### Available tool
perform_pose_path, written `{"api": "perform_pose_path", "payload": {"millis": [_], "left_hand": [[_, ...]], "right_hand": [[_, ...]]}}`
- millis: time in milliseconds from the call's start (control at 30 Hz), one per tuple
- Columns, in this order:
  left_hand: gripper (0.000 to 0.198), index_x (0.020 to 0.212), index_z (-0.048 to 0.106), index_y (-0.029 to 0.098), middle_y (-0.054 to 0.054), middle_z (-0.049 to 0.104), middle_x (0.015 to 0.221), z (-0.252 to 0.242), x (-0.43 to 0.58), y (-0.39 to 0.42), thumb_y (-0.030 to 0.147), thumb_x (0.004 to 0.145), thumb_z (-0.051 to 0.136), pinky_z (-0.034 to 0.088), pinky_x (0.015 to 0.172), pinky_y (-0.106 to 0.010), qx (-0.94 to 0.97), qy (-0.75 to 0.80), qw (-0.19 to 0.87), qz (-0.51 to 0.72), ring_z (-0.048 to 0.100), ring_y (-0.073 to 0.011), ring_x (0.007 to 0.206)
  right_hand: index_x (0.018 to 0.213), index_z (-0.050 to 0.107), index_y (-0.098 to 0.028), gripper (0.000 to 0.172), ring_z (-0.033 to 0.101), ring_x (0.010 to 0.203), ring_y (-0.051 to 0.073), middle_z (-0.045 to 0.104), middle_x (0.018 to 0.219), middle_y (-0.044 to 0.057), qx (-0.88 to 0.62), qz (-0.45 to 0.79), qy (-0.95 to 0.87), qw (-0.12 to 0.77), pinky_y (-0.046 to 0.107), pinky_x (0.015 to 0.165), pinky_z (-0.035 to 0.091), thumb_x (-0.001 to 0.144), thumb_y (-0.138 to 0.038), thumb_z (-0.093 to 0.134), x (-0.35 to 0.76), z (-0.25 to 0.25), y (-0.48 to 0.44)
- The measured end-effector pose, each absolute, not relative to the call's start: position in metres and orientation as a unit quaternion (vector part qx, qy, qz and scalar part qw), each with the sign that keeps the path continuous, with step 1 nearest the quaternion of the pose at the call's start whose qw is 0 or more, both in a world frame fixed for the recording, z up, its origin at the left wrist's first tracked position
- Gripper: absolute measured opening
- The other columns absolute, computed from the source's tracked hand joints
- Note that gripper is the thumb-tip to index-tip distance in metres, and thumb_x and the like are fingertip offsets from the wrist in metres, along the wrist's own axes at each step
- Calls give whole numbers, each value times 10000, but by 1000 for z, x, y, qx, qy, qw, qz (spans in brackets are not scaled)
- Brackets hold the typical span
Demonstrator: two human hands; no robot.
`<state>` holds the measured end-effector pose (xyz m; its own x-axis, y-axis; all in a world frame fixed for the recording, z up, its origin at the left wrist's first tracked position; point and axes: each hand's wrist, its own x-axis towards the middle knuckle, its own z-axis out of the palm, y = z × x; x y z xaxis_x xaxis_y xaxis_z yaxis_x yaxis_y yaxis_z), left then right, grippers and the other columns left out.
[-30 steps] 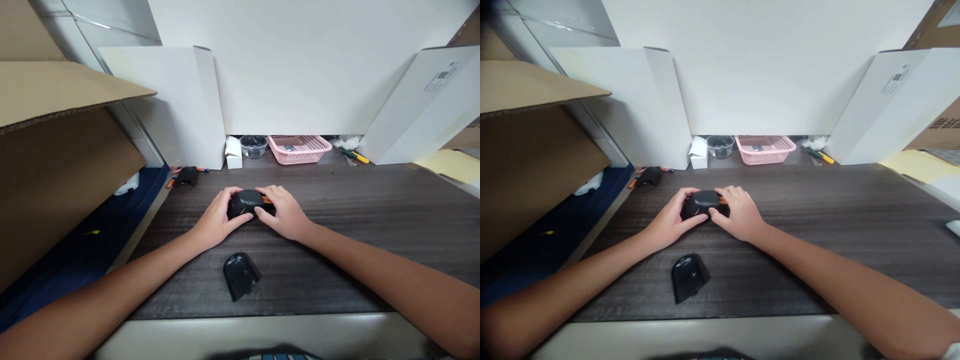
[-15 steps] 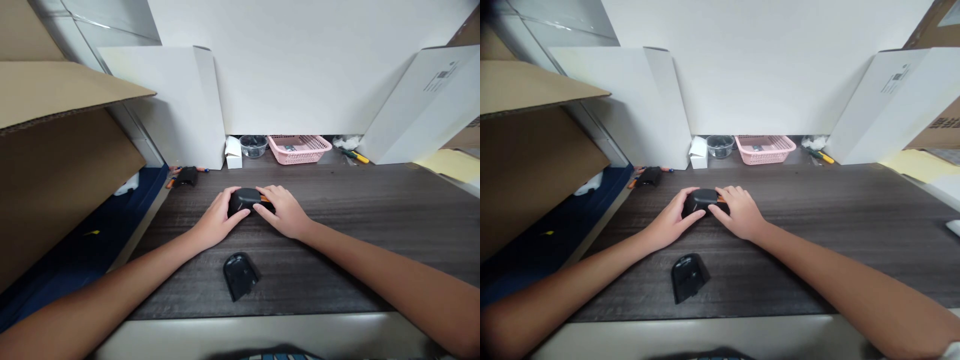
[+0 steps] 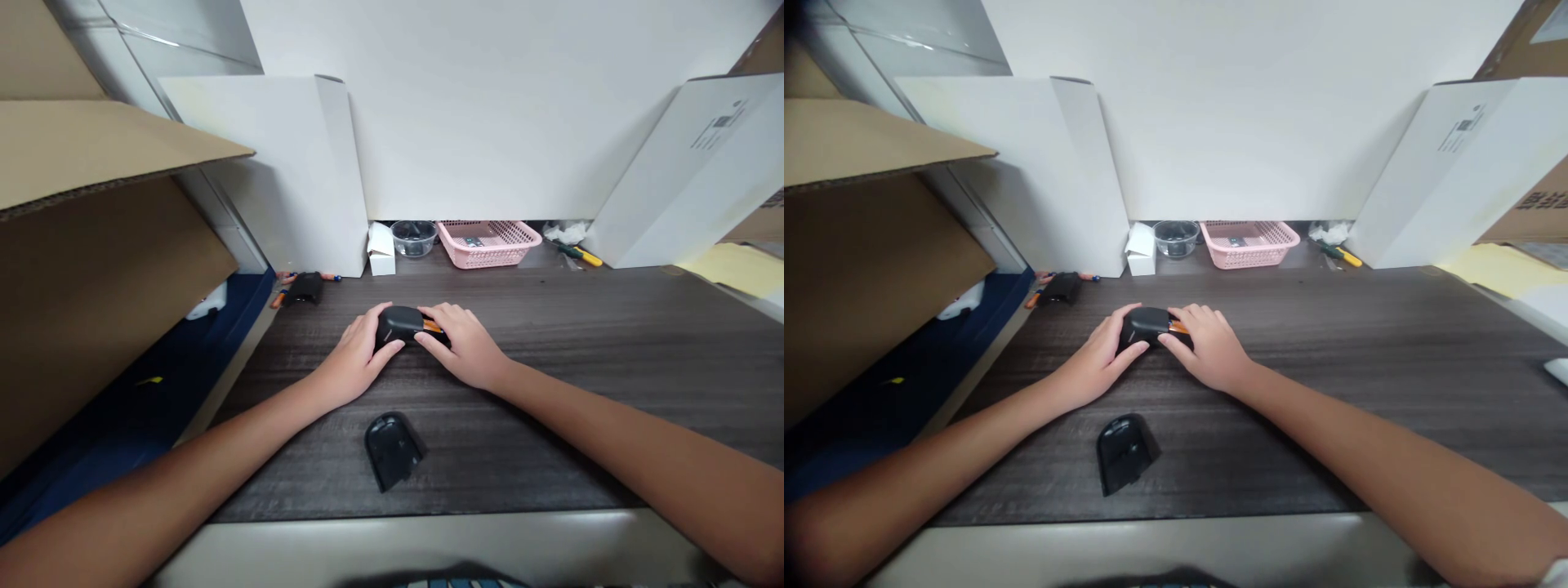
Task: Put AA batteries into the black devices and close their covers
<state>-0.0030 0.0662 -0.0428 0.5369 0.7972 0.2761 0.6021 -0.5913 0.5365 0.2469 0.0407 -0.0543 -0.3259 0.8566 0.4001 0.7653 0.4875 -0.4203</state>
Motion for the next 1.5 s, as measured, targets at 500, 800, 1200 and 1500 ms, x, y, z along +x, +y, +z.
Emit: {"api": "perform_pose_path", "payload": {"millis": [500, 800, 1200, 1500], "left_hand": [[649, 1594, 316, 202, -210, 504, 1612, -47, -2, 64, 470, 1052, 551, 413, 1212, -602, 866, 405, 167, 243, 534, -379, 1458], [641, 1590, 328, 212, -184, 517, 1607, -38, -1, 61, 527, 1065, 520, 415, 1210, -583, 858, 412, 195, 238, 536, -367, 1453], [665, 1587, 365, 251, -150, 552, 1584, -33, -3, 59, 423, 1005, 637, 417, 1216, -551, 854, 386, 224, 267, 541, -344, 1455], [537, 1593, 390, 251, -124, 514, 1613, -30, -3, 57, 442, 1101, 489, 367, 1257, -495, 875, 352, 200, 265, 474, -300, 1496]], "right_hand": [[1390, 608, -234, 447, 639, 1144, 315, 708, 1267, 110, -503, 77, -800, 318, 475, 1007, 494, 1039, -510, 620, 247, -53, 39], [1382, 631, -253, 420, 647, 1149, 303, 717, 1247, 103, -502, 97, -792, 334, 480, 1022, 496, 1042, -499, 623, 247, -53, 41], [1305, 654, -263, 461, 656, 1109, 300, 714, 1163, 101, -423, 110, -796, 419, 481, 994, 555, 937, -506, 787, 246, -48, 39], [1342, 638, -260, 484, 686, 1100, 265, 689, 1183, 96, -407, 135, -795, 430, 435, 990, 579, 949, -506, 777, 247, -52, 40]]}}
